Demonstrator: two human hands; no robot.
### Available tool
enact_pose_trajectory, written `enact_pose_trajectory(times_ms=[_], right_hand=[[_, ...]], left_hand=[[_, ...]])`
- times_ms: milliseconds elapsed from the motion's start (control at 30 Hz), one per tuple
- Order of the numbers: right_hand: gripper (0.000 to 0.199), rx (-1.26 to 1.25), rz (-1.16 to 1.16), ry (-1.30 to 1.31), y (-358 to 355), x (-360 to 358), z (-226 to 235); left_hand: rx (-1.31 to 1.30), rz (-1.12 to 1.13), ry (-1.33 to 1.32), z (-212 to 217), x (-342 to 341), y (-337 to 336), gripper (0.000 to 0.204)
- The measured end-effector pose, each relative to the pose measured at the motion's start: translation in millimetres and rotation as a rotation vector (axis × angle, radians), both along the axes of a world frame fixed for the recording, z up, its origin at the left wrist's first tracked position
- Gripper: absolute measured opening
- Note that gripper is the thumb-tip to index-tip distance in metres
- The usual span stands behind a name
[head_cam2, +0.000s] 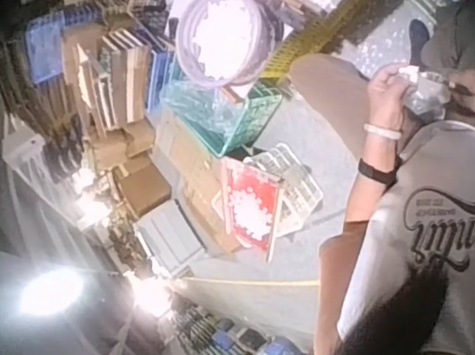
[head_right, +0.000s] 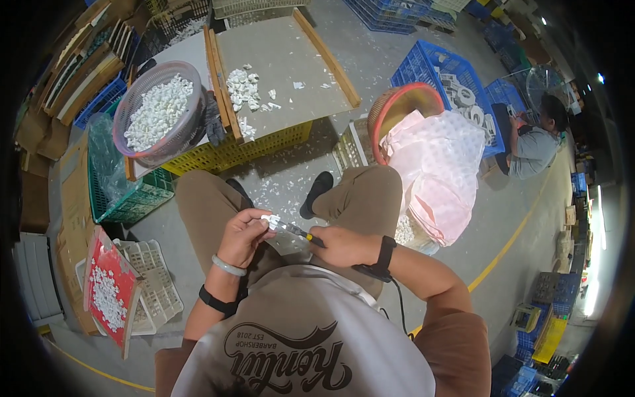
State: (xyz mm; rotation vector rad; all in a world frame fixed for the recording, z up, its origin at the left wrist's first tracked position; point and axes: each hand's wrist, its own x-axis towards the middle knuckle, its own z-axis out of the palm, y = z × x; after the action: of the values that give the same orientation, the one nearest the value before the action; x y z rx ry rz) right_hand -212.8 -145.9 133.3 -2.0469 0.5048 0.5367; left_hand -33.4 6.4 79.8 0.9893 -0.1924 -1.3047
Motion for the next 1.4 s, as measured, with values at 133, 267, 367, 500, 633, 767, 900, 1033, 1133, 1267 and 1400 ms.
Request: enact_pose_trajectory(times_ms=[133, 267, 367, 500, 633, 767, 900, 1033, 1133, 1267, 1400], right_hand=[[0.019, -0.079, -0.018, -0.064, 1.6, 0.0, -9.2], [0.019, -0.083, -0.014, -0.067, -0.4, 0.6, -18.8], [0.019, -0.092, 0.009, -0.07, -1.2, 1.8, -15.9], [0.024, 0.01, 0.007, -0.088, -7.0, 0.1, -22.8], [0.022, -0.009, 0.066, -0.142, -10.3, 6.6, -23.4], [0.023, -0.01, 0.078, -0.152, -11.7, 10.4, -18.0], [0.024, -0.005, 0.094, -0.155, -12.8, 9.8, -22.3], [0.02, -0.071, 0.085, -0.099, -10.5, 11.4, -18.6], [0.019, -0.11, 0.087, -0.111, -8.3, 13.9, -17.1], [0.021, -0.142, 0.093, -0.114, -8.5, 14.0, -22.9], [0.021, -0.1, 0.063, -0.036, -9.8, 12.3, -22.8]], left_hand=[[-0.002, 0.014, -0.001, -6.5, 0.8, -1.0, 0.013], [-0.013, 0.022, 0.023, -13.7, 3.0, 0.3, 0.013], [-0.031, 0.04, 0.05, -17.1, 4.4, 0.8, 0.012], [-0.022, 0.034, 0.051, -16.7, 8.1, 1.4, 0.012], [-0.02, 0.036, 0.055, -19.0, 8.8, 0.2, 0.013], [-0.018, 0.04, 0.076, -16.7, 8.0, -1.7, 0.014], [-0.019, 0.041, 0.067, -17.2, 8.5, -2.4, 0.014], [-0.02, 0.032, 0.038, -15.8, 8.2, -2.9, 0.013], [0.013, 0.028, 0.034, -14.5, 9.2, -4.9, 0.013], [0.035, 0.021, 0.033, -15.1, 9.9, -6.1, 0.013], [0.032, 0.019, 0.046, -15.9, 10.8, -4.8, 0.015]])
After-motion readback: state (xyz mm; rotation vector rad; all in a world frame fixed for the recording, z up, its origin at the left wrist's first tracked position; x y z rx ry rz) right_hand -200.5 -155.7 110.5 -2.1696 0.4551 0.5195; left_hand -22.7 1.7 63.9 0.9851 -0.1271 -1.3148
